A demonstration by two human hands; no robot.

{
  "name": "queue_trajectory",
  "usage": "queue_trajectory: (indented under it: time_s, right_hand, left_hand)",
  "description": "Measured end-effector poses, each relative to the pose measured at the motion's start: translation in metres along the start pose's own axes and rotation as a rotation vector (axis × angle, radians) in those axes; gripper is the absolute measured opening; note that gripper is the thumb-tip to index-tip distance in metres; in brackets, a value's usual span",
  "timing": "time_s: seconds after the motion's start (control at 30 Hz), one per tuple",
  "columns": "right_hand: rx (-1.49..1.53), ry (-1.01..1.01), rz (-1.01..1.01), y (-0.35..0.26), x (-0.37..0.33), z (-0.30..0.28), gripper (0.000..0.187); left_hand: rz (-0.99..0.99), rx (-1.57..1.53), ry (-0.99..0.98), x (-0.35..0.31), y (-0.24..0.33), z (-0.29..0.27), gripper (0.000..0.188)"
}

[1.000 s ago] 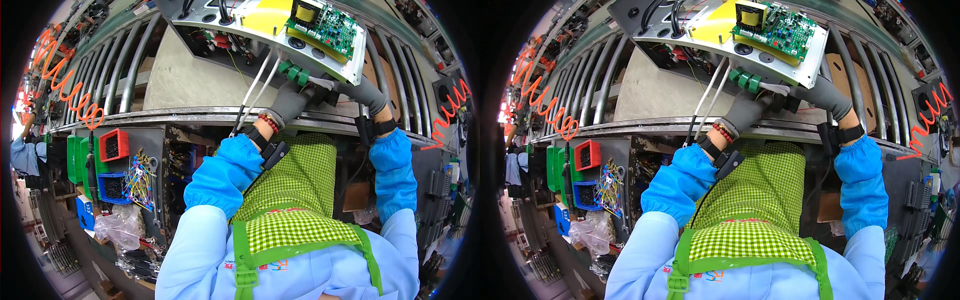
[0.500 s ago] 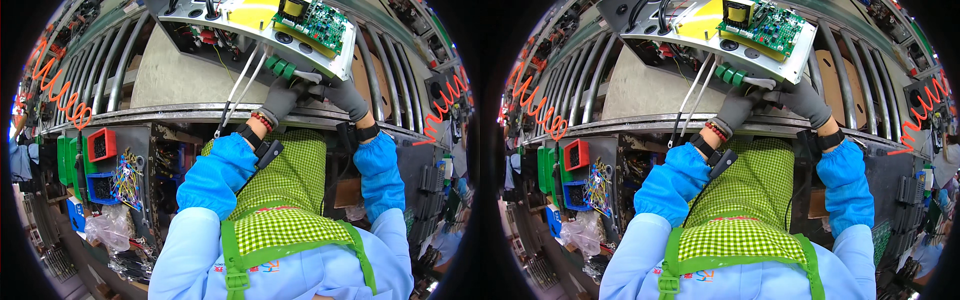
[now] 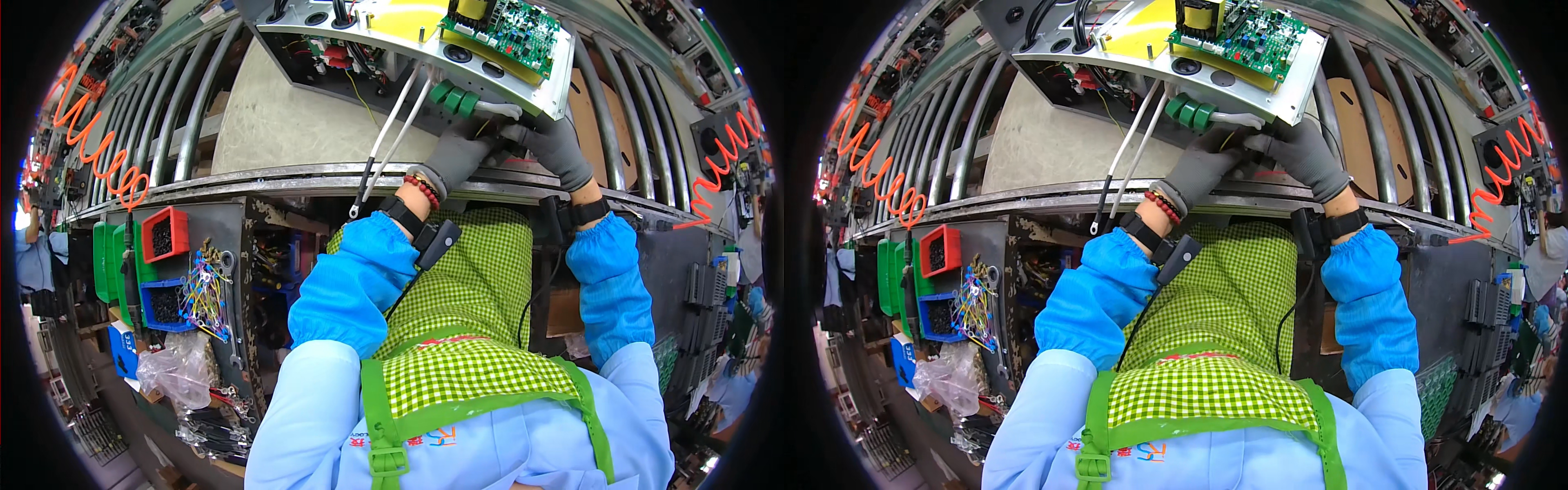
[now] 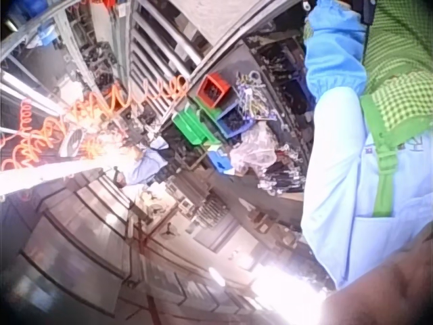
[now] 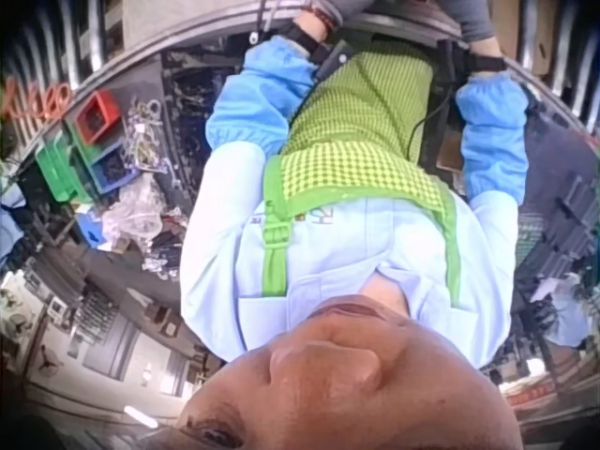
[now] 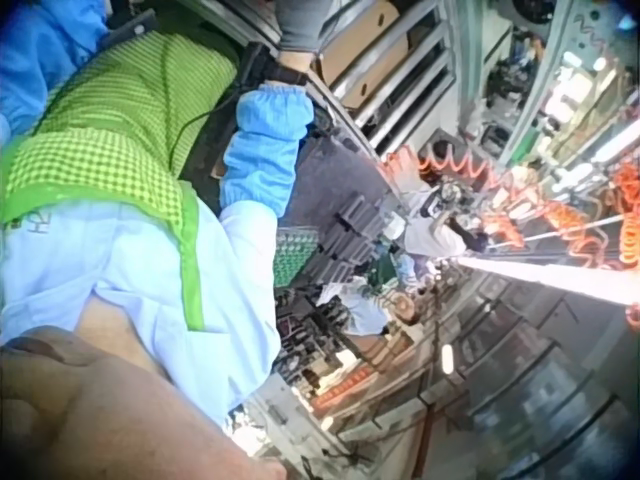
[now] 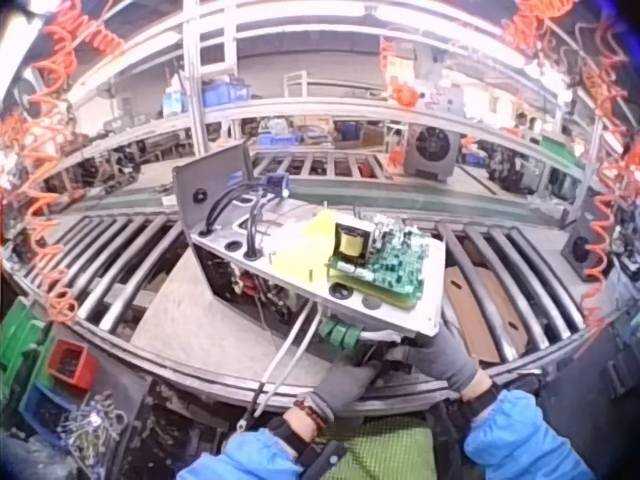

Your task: Assembling components and wiring for a power inverter unit on an industrial conveyor line.

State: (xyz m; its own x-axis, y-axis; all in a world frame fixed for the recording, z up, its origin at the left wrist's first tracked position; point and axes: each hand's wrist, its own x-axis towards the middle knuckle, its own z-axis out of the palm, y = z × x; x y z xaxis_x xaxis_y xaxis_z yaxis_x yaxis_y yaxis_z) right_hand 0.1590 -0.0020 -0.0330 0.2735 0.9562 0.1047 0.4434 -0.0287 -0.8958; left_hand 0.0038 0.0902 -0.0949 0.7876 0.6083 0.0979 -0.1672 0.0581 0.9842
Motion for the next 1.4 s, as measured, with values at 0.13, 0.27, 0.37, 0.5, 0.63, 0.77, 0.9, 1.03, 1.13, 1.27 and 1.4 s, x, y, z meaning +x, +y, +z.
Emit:
queue_trajectory:
  time_s: [0.13, 0.27, 0.37, 0.5, 0.63, 0.77, 0.9, 1.03, 1.13, 1.27, 1.4]
  right_hand:
    - [0.015, 0.008, -0.087, 0.005, -0.001, 0.000, 0.029]
    - [0.053, 0.029, -0.069, 0.007, 0.000, -0.001, 0.031]
    - [0.113, 0.015, -0.070, 0.006, 0.004, -0.002, 0.030]
    - [0.076, 0.011, -0.095, 0.007, 0.007, -0.004, 0.030]
    - [0.076, 0.008, -0.132, 0.010, 0.010, -0.005, 0.034]
    - [-0.082, 0.026, -0.194, 0.012, 0.013, -0.004, 0.039]
    - [-0.130, 0.016, -0.184, 0.009, 0.013, -0.002, 0.040]
    - [-0.040, -0.017, -0.165, 0.003, 0.010, 0.002, 0.041]
    - [0.080, -0.071, -0.088, 0.001, 0.010, 0.005, 0.041]
    - [0.042, -0.051, -0.003, 0.003, 0.010, 0.007, 0.038]
    - [0.143, -0.067, 0.074, 0.007, 0.008, 0.007, 0.036]
  left_hand:
    - [-0.056, 0.016, -0.061, 0.010, 0.000, -0.007, 0.033]
    - [0.001, 0.433, -0.125, 0.022, 0.005, -0.013, 0.036]
    - [0.078, 0.799, -0.213, 0.027, 0.009, -0.020, 0.039]
    - [0.488, 1.328, -0.399, 0.032, 0.008, -0.027, 0.040]
    - [0.684, 1.351, -0.353, 0.035, -0.002, -0.034, 0.039]
    - [0.259, 0.851, -0.349, 0.041, -0.015, -0.040, 0.048]
    - [0.746, 1.241, -0.349, 0.041, -0.024, -0.047, 0.042]
    - [0.823, 1.205, -0.277, 0.036, -0.022, -0.049, 0.044]
    - [0.390, 0.996, -0.398, 0.038, -0.016, -0.051, 0.044]
    - [0.581, 0.820, -0.456, 0.041, -0.009, -0.052, 0.040]
    - [0.313, 0.957, -0.433, 0.037, -0.009, -0.044, 0.030]
